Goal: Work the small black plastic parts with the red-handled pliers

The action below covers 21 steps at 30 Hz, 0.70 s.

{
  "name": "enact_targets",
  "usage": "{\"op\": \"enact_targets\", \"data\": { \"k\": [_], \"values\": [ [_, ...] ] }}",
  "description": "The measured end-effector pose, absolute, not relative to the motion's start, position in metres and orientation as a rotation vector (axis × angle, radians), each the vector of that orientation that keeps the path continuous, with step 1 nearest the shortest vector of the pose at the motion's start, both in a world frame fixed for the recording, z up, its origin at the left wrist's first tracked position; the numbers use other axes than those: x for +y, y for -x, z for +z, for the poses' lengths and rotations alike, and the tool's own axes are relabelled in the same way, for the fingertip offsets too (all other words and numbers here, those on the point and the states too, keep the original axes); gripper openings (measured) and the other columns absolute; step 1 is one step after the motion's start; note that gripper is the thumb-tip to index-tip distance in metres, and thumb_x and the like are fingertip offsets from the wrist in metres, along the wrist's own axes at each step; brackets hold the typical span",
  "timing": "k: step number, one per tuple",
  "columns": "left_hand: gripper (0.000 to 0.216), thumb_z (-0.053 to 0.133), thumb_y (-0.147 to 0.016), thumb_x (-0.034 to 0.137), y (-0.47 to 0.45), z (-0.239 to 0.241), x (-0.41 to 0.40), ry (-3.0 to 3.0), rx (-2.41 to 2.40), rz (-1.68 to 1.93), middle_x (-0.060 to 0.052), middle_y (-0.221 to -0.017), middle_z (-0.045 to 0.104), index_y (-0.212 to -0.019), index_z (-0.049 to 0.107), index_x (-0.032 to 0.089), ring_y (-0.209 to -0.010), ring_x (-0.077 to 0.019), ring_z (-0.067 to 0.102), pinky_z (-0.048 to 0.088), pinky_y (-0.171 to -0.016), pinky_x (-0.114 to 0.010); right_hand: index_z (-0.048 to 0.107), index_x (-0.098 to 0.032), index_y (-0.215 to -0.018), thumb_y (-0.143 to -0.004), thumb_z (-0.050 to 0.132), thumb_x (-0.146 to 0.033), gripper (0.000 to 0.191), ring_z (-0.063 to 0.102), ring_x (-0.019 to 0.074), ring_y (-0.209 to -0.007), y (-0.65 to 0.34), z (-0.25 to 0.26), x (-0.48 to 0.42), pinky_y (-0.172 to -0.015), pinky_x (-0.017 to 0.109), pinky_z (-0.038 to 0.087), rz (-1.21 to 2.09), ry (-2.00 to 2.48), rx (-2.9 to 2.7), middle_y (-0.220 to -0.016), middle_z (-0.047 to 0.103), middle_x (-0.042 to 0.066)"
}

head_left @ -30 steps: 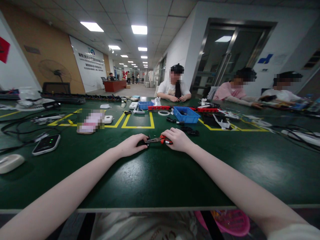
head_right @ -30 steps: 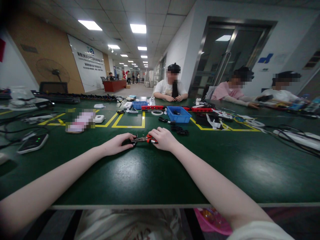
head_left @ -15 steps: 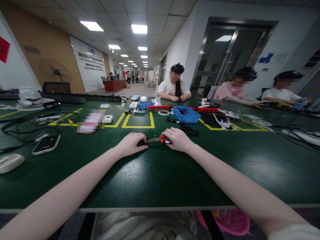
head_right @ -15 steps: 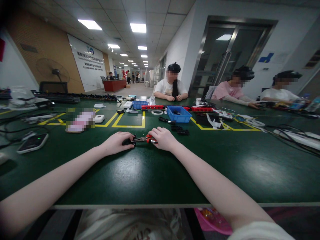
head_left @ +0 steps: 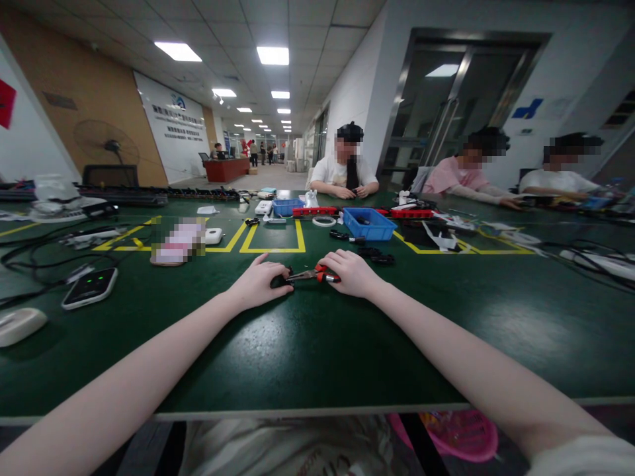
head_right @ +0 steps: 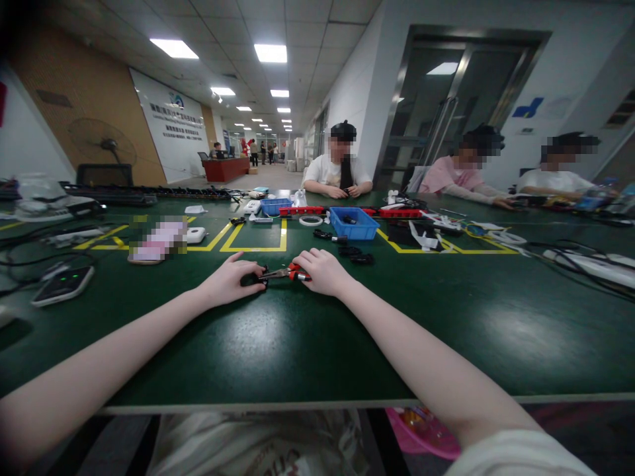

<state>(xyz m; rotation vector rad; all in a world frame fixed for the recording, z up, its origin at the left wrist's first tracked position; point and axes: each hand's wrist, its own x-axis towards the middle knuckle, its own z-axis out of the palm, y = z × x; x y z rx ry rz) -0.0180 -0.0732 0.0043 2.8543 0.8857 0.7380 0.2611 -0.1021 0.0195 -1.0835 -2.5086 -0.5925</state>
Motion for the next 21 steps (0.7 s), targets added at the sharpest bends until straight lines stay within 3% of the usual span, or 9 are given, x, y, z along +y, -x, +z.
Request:
{"op": "enact_targets", "data": {
  "k": [4,11,15,21],
  "values": [
    [0.024,0.061,-0.086,0.045,0.0184,0.0016,-0.0704,-2.874,0.889,0.759,-0.003,-0.113,0.068,-0.094,0.063,0.022,-0.122,-0.0258,0.055,0.021,-0.116,-0.056,0.06,-0.015,-0.11,-0.078,0.061,-0.02,0.032,0.055,0.0239,-0.094,-0.2609,0.0181,-0.102,-0.081,0.035,0.041,-0.554,1.1,-2.504,-0.108,0.066,0.011],
    [0.023,0.059,-0.088,0.043,0.0183,0.0066,-0.072,-2.874,0.847,0.685,-0.003,-0.102,0.069,-0.092,0.063,0.021,-0.098,-0.0227,0.063,0.037,-0.106,-0.049,0.061,-0.018,-0.106,-0.078,0.061,-0.02,0.028,0.056,0.0231,-0.092,-0.2584,0.0157,-0.1016,-0.079,0.034,0.039,-0.473,1.132,-2.459,-0.106,0.067,0.007],
    [0.023,0.06,-0.087,0.041,0.0165,0.0099,-0.0758,-2.862,0.861,0.698,-0.006,-0.1,0.069,-0.094,0.063,0.02,-0.096,-0.0244,0.062,0.046,-0.093,-0.043,0.06,-0.018,-0.106,-0.077,0.06,-0.02,0.029,0.056,0.0246,-0.096,-0.26,0.016,-0.1,-0.084,0.036,0.037,-0.491,1.072,-2.462,-0.107,0.067,0.008],
    [0.02,0.061,-0.086,0.038,0.0141,0.0092,-0.0745,-2.79,0.795,0.714,-0.006,-0.1,0.068,-0.095,0.062,0.02,-0.096,-0.0232,0.062,0.049,-0.088,-0.039,0.055,-0.017,-0.115,-0.077,0.056,-0.016,0.038,0.053,0.0277,-0.107,-0.2619,0.0192,-0.0989,-0.095,0.04,0.033,-0.53,1.036,-2.511,-0.117,0.064,0.012]
  ]
}}
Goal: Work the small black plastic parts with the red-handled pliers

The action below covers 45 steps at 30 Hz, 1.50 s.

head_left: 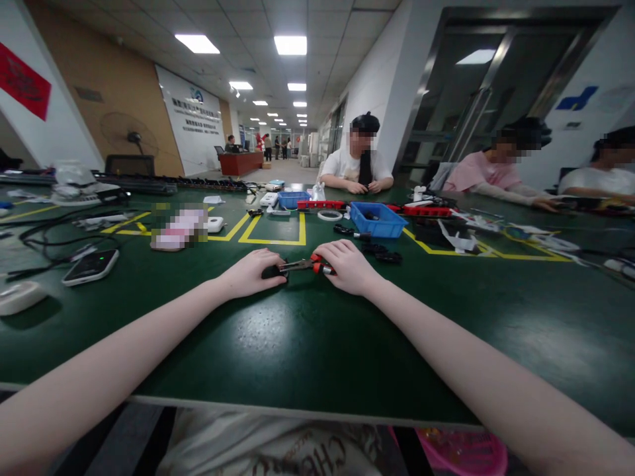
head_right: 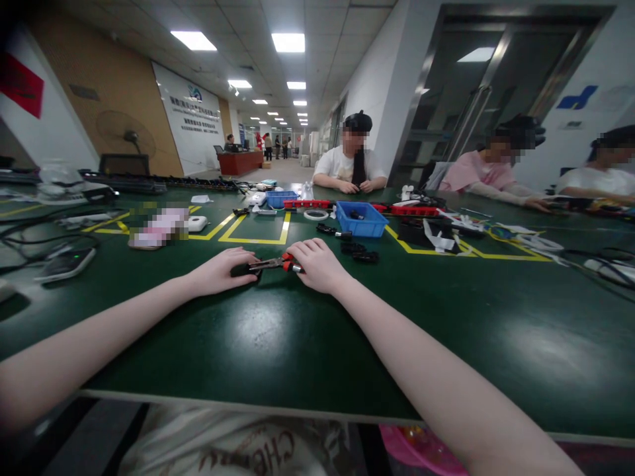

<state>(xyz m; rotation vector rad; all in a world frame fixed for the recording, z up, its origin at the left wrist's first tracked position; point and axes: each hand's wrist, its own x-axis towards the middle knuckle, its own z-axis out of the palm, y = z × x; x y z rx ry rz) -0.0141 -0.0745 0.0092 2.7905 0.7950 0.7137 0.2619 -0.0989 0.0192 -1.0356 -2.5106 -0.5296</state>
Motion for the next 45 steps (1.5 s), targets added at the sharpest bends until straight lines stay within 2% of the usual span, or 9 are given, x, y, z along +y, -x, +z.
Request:
{"op": "enact_targets", "data": {
  "k": [7,10,15,19,24,31,38,42,45],
  "values": [
    [0.019,0.063,-0.086,0.036,0.018,0.011,-0.073,-2.718,0.73,0.772,-0.008,-0.114,0.067,-0.096,0.062,0.019,-0.107,-0.0222,0.061,0.047,-0.097,-0.039,0.055,-0.016,-0.115,-0.069,0.052,-0.006,0.047,0.05,0.0302,-0.112,-0.258,0.022,-0.097,-0.098,0.043,0.032,-0.691,0.926,-2.514,-0.116,0.062,0.014],
    [0.016,0.064,-0.086,0.032,0.018,0.011,-0.071,-2.698,0.73,0.787,-0.008,-0.115,0.067,-0.097,0.063,0.019,-0.116,-0.0221,0.058,0.044,-0.103,-0.04,0.058,-0.018,-0.11,-0.068,0.05,-0.005,0.045,0.053,0.0299,-0.105,-0.258,0.021,-0.093,-0.097,0.044,0.033,-0.746,0.849,-2.493,-0.109,0.065,0.013],
    [0.016,0.064,-0.087,0.032,0.016,0.011,-0.071,-2.72,0.745,0.789,-0.008,-0.112,0.068,-0.096,0.064,0.019,-0.115,-0.0221,0.059,0.045,-0.103,-0.041,0.059,-0.017,-0.101,-0.073,0.054,-0.015,0.029,0.056,0.0276,-0.092,-0.258,0.021,-0.092,-0.085,0.039,0.039,-0.833,0.86,-2.533,-0.1,0.065,0.012],
    [0.018,0.066,-0.086,0.032,0.016,0.012,-0.072,-2.732,0.732,0.794,-0.008,-0.111,0.069,-0.097,0.064,0.018,-0.113,-0.0221,0.06,0.046,-0.101,-0.04,0.057,-0.018,-0.101,-0.077,0.055,-0.023,0.026,0.057,0.0277,-0.091,-0.26,0.02,-0.091,-0.076,0.037,0.039,-0.791,0.89,-2.476,-0.105,0.063,0.013],
    [0.022,0.064,-0.087,0.037,0.013,0.013,-0.078,-2.774,0.743,0.757,-0.009,-0.114,0.067,-0.099,0.064,0.018,-0.111,-0.0222,0.06,0.047,-0.099,-0.039,0.056,-0.017,-0.104,-0.076,0.058,-0.03,0.031,0.055,0.0297,-0.095,-0.263,0.019,-0.089,-0.079,0.04,0.039,-0.763,0.877,-2.43,-0.111,0.061,0.015],
    [0.033,0.058,-0.09,0.042,0.009,0.021,-0.088,-2.962,0.696,0.536,-0.011,-0.12,0.063,-0.113,0.061,0.019,-0.111,-0.0249,0.059,0.046,-0.097,-0.04,0.056,-0.016,-0.105,-0.08,0.059,-0.039,0.034,0.055,0.0301,-0.095,-0.262,0.019,-0.09,-0.081,0.041,0.039,-0.699,0.908,-2.397,-0.109,0.061,0.014],
    [0.028,0.05,-0.094,0.037,0.013,0.024,-0.089,-3.07,0.633,0.48,-0.009,-0.124,0.062,-0.113,0.06,0.019,-0.113,-0.0234,0.058,0.042,-0.099,-0.037,0.06,-0.019,-0.103,-0.082,0.059,-0.056,0.043,0.056,0.03,-0.101,-0.262,0.021,-0.089,-0.097,0.048,0.035,-0.717,0.808,-2.417,-0.099,0.065,0.012],
    [0.025,0.049,-0.095,0.033,0.014,0.024,-0.089,-3.083,0.656,0.484,-0.008,-0.12,0.063,-0.112,0.06,0.02,-0.11,-0.0228,0.059,0.042,-0.097,-0.037,0.061,-0.018,-0.103,-0.082,0.059,-0.056,0.044,0.057,0.0293,-0.099,-0.262,0.022,-0.088,-0.098,0.048,0.036,-0.728,0.805,-2.42,-0.098,0.066,0.011],
    [0.023,0.048,-0.095,0.034,0.014,0.023,-0.088,-3.105,0.694,0.479,-0.009,-0.115,0.063,-0.109,0.06,0.019,-0.103,-0.0226,0.06,0.043,-0.091,-0.036,0.061,-0.019,-0.103,-0.083,0.058,-0.056,0.042,0.059,0.0284,-0.096,-0.262,0.021,-0.088,-0.091,0.044,0.039,-0.723,0.821,-2.431,-0.098,0.066,0.011]
  ]
}}
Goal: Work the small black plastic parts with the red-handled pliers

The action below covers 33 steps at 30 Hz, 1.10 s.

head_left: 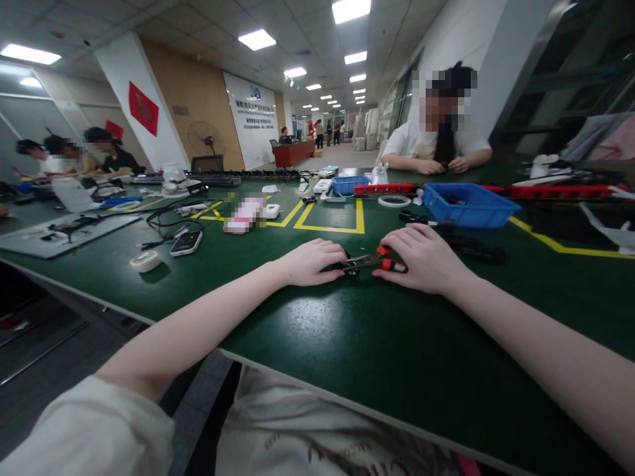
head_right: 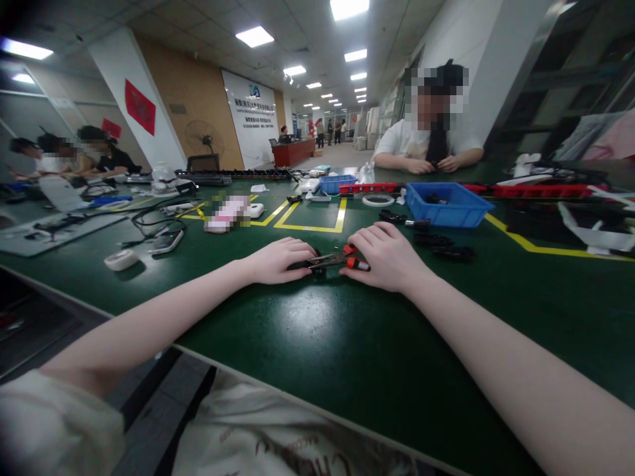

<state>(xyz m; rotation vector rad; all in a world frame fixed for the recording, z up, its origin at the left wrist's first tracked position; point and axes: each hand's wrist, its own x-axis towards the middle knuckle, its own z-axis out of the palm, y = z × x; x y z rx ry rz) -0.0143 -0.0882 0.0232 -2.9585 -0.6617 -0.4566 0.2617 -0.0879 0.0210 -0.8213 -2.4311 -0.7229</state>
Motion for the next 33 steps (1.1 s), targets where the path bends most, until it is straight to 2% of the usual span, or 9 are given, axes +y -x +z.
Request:
{"op": "enact_targets", "data": {
  "k": [3,6,11,26,33],
  "values": [
    [0.023,0.049,-0.095,0.036,0.0146,0.0233,-0.088,2.921,-0.676,-0.43,-0.008,-0.111,0.063,-0.104,0.06,0.019,-0.097,-0.022,0.06,0.043,-0.086,-0.035,0.059,-0.018,-0.103,-0.084,0.056,-0.057,0.043,0.06,0.0273,-0.093,-0.2622,0.0204,-0.0883,-0.081,0.04,0.042,-0.713,0.842,-2.433,-0.104,0.065,0.012],
    [0.025,0.048,-0.096,0.039,0.0148,0.024,-0.088,2.886,-0.681,-0.418,-0.007,-0.105,0.063,-0.103,0.06,0.018,-0.094,-0.0218,0.06,0.042,-0.084,-0.034,0.059,-0.017,-0.101,-0.085,0.055,-0.058,0.044,0.06,0.026,-0.09,-0.2626,0.0203,-0.089,-0.077,0.037,0.042,-0.725,0.857,-2.431,-0.104,0.065,0.013],
    [0.028,0.046,-0.097,0.042,0.0163,0.0248,-0.0872,2.869,-0.699,-0.424,-0.006,-0.097,0.062,-0.101,0.061,0.018,-0.09,-0.0211,0.059,0.042,-0.081,-0.033,0.06,-0.017,-0.099,-0.084,0.056,-0.057,0.043,0.06,0.0247,-0.085,-0.2629,0.0202,-0.0901,-0.075,0.036,0.042,-0.707,0.887,-2.423,-0.099,0.066,0.011],
    [0.03,0.048,-0.096,0.043,0.0161,0.0195,-0.0867,2.783,-0.769,-0.475,-0.006,-0.105,0.062,-0.099,0.062,0.018,-0.09,-0.0194,0.059,0.041,-0.079,-0.032,0.061,-0.017,-0.097,-0.083,0.057,-0.056,0.042,0.061,0.0222,-0.078,-0.267,0.0162,-0.0884,-0.071,0.033,0.044,-0.626,1.018,-2.364,-0.093,0.066,0.009],
    [0.03,0.051,-0.094,0.045,0.0162,0.0185,-0.0864,2.74,-0.784,-0.518,-0.006,-0.103,0.063,-0.098,0.061,0.018,-0.094,-0.0201,0.06,0.038,-0.084,-0.033,0.062,-0.017,-0.094,-0.083,0.057,-0.057,0.041,0.061,0.0216,-0.075,-0.2664,0.0171,-0.089,-0.069,0.033,0.043,-0.603,1.037,-2.385,-0.092,0.066,0.008]
  ]
}}
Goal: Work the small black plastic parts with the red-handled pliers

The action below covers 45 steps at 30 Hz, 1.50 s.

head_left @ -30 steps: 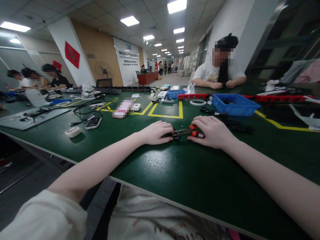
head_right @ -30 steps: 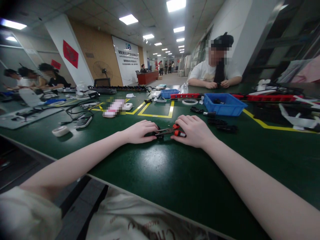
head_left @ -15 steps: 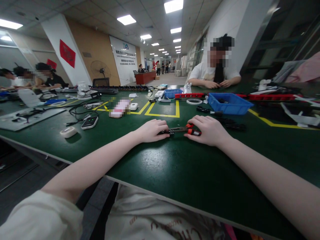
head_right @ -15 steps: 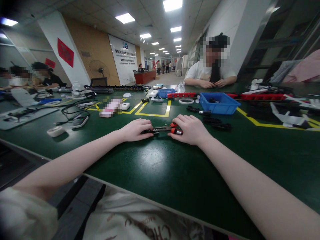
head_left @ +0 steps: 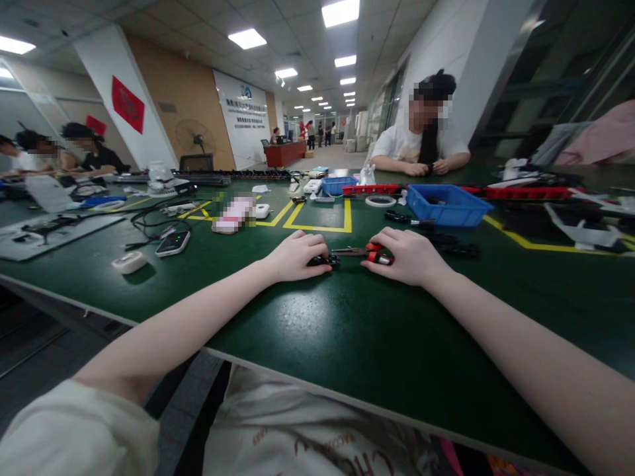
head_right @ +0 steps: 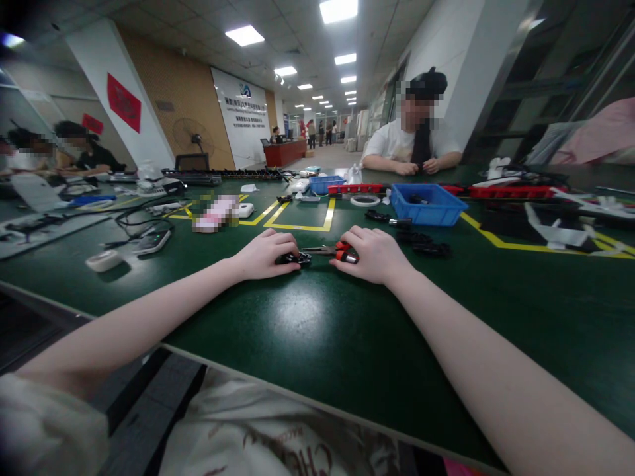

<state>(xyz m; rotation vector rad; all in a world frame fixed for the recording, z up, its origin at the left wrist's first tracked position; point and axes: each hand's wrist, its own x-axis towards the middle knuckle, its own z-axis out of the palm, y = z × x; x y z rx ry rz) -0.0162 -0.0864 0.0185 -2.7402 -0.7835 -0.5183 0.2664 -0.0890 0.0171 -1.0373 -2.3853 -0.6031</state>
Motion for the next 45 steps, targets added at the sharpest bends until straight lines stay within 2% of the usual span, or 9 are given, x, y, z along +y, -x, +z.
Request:
{"op": "enact_targets", "data": {
  "k": [16,22,29,45],
  "values": [
    [0.027,0.051,-0.095,0.04,0.0174,0.0183,-0.0841,2.791,-0.718,-0.518,-0.006,-0.116,0.063,-0.106,0.063,0.018,-0.106,-0.0218,0.058,0.038,-0.098,-0.038,0.062,-0.017,-0.097,-0.083,0.057,-0.058,0.043,0.062,0.0218,-0.076,-0.2669,0.016,-0.088,-0.07,0.033,0.043,-0.586,1.063,-2.378,-0.094,0.067,0.008],
    [0.03,0.05,-0.095,0.041,0.0185,0.0181,-0.082,2.845,-0.725,-0.468,-0.008,-0.118,0.062,-0.112,0.062,0.019,-0.105,-0.0225,0.06,0.041,-0.095,-0.038,0.063,-0.017,-0.096,-0.083,0.056,-0.057,0.042,0.062,0.0223,-0.076,-0.2666,0.0165,-0.089,-0.069,0.033,0.044,-0.572,1.073,-2.383,-0.094,0.067,0.008],
    [0.03,0.049,-0.096,0.035,0.02,0.0182,-0.081,2.871,-0.731,-0.443,-0.009,-0.12,0.06,-0.119,0.06,0.019,-0.108,-0.0229,0.059,0.043,-0.094,-0.038,0.062,-0.018,-0.095,-0.083,0.057,-0.057,0.041,0.062,0.0219,-0.076,-0.2662,0.0168,-0.0893,-0.069,0.032,0.044,-0.574,1.076,-2.388,-0.094,0.068,0.008],
    [0.033,0.052,-0.094,0.031,0.0194,0.0173,-0.081,2.917,-0.747,-0.517,-0.011,-0.119,0.06,-0.123,0.059,0.017,-0.108,-0.0237,0.059,0.046,-0.094,-0.04,0.063,-0.019,-0.094,-0.083,0.056,-0.056,0.039,0.062,0.0223,-0.075,-0.2667,0.017,-0.0883,-0.068,0.034,0.043,-0.562,1.056,-2.394,-0.094,0.068,0.009]
  ]
}}
